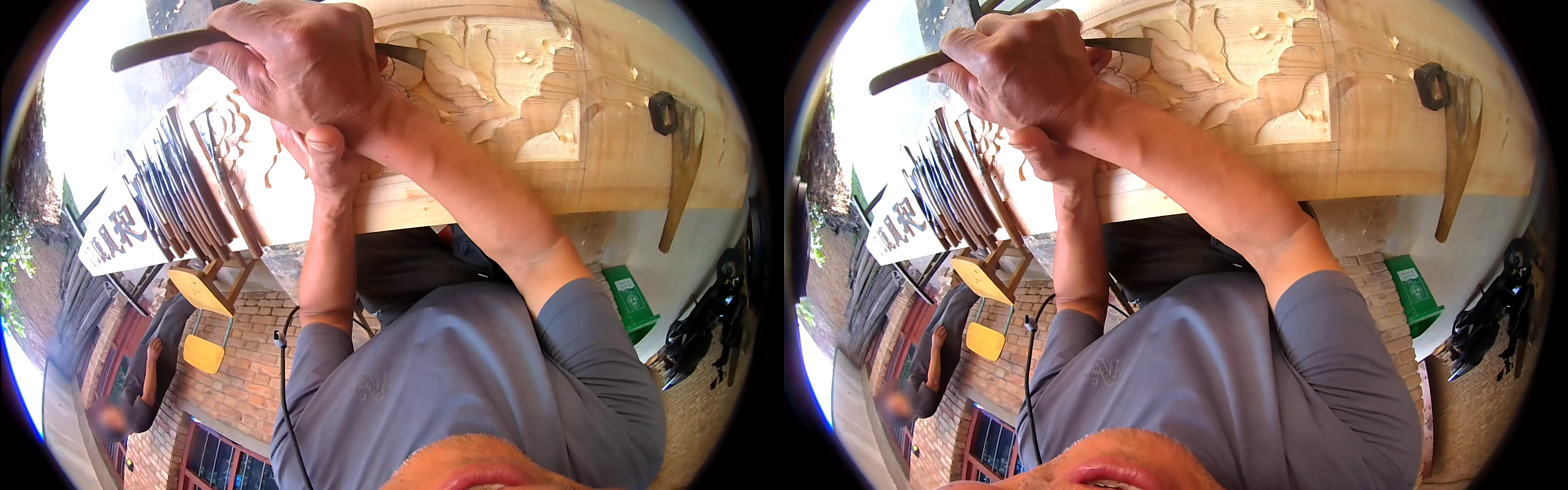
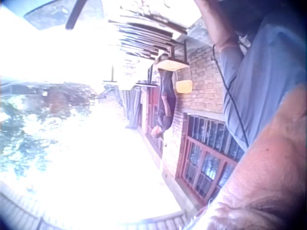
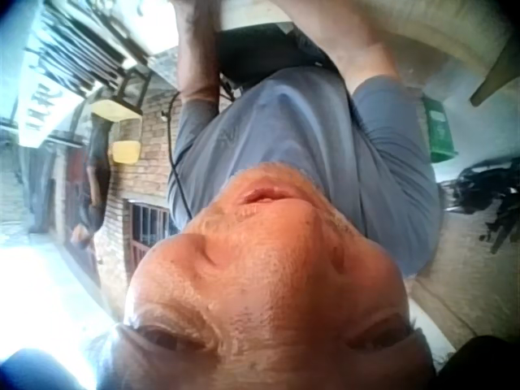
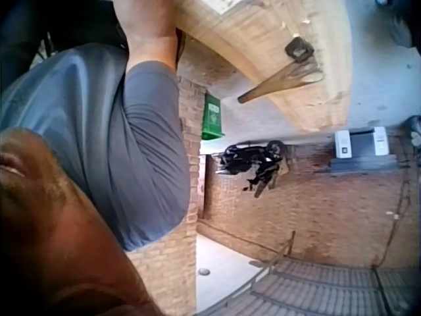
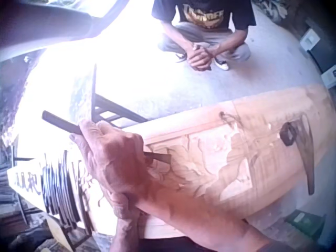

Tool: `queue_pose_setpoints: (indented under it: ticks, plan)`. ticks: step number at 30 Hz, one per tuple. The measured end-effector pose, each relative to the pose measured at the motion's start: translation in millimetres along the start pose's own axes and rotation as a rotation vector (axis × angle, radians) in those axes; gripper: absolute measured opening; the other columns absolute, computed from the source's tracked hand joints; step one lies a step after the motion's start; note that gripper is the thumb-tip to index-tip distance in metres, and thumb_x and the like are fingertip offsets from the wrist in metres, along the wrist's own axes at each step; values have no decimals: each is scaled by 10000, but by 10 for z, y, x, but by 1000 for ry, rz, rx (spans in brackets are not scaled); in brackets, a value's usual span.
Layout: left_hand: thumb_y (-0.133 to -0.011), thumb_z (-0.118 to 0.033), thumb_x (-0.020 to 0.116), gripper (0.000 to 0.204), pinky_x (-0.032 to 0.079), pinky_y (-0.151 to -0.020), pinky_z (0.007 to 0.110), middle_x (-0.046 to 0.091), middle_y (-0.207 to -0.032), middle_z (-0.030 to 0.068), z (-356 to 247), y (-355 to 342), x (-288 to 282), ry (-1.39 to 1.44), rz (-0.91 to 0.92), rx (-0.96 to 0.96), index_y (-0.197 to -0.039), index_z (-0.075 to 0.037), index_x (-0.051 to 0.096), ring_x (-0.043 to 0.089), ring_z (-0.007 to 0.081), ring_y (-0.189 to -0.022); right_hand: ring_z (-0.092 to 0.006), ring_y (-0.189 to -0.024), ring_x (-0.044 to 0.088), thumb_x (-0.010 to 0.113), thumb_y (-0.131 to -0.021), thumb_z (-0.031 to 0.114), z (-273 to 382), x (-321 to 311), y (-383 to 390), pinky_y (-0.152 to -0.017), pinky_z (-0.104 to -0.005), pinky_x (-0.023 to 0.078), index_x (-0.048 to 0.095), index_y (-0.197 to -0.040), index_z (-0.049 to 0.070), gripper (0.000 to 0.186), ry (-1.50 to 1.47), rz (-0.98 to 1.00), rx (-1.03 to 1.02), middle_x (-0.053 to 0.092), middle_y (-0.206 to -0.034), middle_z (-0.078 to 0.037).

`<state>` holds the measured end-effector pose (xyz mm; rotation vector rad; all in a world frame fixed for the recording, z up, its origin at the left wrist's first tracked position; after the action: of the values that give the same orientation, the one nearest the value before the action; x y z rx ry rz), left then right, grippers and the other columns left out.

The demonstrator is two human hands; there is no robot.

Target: The person carves floral patterns into a long wooden plank using a chisel and a wooden mallet, occasionally brushing away wood shavings.

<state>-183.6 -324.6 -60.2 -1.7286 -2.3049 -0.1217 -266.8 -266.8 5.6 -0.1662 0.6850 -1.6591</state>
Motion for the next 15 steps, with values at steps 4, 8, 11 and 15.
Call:
queue_pose_setpoints:
  ticks: [4, 8, 11, 15]
  plan:
    - [-856, -661, 859, 1125, 581, -1067, 466, 617, -1400, 226, -32, 6, 83, 2, -25, -8, -1557, 105, 428, 681, 316, -1249, -265, -566, 722, 839, -949, 367, -94, -26, 18, -497, -407, 543, 748, -901, 119, 268, 36, 14, 24, 714, -689, -80]
    - [-870, -544, 855, 1027, 579, -1074, 458, 630, -1397, 220, 34, -96, -54, -60, 9, -40, -1555, 102, 446, 690, 315, -1243, -323, -624, 685, 732, -1039, 220, 19, -43, 4, -570, -438, 544, 655, -950, -22, 269, -330, 141, 132, 682, -773, -190]
    - [-883, -476, 847, 949, 585, -1067, 459, 644, -1377, 212, 143, -149, -59, 72, 95, 70, -1542, 94, 470, 693, 319, -1236, -313, -591, 656, 712, -1048, 220, -177, -17, 206, -541, -442, 534, 651, -950, -17, 264, -714, -304, 352, 658, -750, -179]
    - [-896, -439, 847, 908, 564, -1085, 445, 649, -1376, 203, -146, -151, 45, 166, 264, -58, -1538, 90, 481, 680, 303, -1247, -310, -615, 685, 703, -1051, 217, -156, -9, 47, -521, -430, 530, 660, -949, 7, 238, -173, 240, 175, 683, -777, -175]
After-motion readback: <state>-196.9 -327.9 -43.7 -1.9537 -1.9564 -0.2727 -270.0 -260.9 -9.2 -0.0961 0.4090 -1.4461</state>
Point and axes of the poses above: each hand's wrist, its own y-axis away from the middle knuckle, its own x-axis out of the palm, z = x × y, the point moved 7 cm from there along -y, towards the middle knuckle
